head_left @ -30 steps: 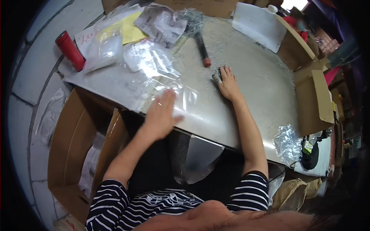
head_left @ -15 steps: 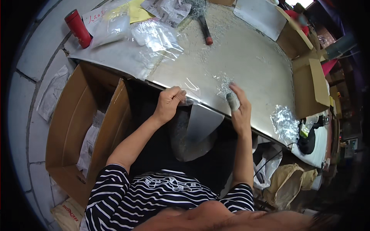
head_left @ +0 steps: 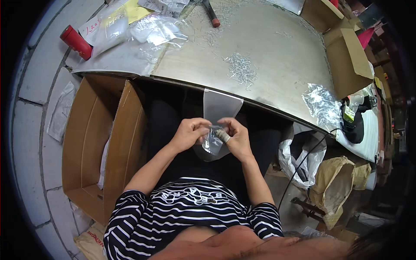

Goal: Packaging small metal parts into plastic bags and placing them into a shipping box.

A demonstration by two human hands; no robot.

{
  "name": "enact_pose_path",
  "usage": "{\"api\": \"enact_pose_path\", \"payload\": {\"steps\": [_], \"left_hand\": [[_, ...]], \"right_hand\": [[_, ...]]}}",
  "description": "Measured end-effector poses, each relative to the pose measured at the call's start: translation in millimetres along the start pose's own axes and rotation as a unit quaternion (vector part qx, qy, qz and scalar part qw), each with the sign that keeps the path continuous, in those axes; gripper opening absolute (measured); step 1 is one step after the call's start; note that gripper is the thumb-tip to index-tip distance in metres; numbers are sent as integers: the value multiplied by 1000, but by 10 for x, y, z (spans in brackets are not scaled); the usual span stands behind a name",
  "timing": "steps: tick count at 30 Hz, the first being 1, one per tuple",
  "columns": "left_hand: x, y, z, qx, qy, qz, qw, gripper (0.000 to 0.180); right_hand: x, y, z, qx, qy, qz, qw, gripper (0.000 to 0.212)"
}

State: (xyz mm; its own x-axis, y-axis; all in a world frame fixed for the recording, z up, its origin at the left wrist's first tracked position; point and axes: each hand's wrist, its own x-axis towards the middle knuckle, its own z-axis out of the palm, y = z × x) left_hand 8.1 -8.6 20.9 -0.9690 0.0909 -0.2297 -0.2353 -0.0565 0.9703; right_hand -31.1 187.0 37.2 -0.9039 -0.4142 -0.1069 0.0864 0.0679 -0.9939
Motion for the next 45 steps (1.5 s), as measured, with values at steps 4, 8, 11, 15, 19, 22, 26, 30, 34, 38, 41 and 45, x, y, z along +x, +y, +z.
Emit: {"api": "enact_pose_path", "payload": {"steps": [4,8,11,15,19,22,26,30,34,38,41,45], "left_hand": [[-93,-190,-66,28,-129,-94,987,10],[-32,-601,-192,261,-136,-39,955,14],[98,-637,-142,263,-44,-29,963,18],[234,-502,-99,219,31,15,975,26],[377,-480,-156,-26,42,36,998,32],[443,-508,-187,-96,50,47,993,26],[406,-636,-131,-119,51,34,991,20],[446,-760,-89,-129,13,1,992,21],[329,-843,36,-389,-91,-72,914,47],[381,-1277,-164,-444,-115,-131,879,78],[387,-1241,-413,-398,-145,-183,887,81],[363,-1376,-267,-414,-138,-213,874,86]], "right_hand": [[-150,311,-125,-77,-165,27,983,12],[-219,783,-118,-367,-200,40,908,15],[-42,539,-220,-410,-142,17,901,16],[283,-222,-506,-378,-16,-102,920,18],[861,-766,-600,-423,83,-202,879,25],[1318,-664,-728,-523,38,-295,799,32],[1308,-816,-828,-507,-23,-136,851,38],[1584,-351,-979,-368,117,-201,900,41],[1566,-296,-203,-552,62,-197,808,54],[992,-329,114,-567,73,-201,796,58],[501,-574,73,-490,66,-205,845,54],[138,-539,-57,-408,75,-203,887,38]]}}
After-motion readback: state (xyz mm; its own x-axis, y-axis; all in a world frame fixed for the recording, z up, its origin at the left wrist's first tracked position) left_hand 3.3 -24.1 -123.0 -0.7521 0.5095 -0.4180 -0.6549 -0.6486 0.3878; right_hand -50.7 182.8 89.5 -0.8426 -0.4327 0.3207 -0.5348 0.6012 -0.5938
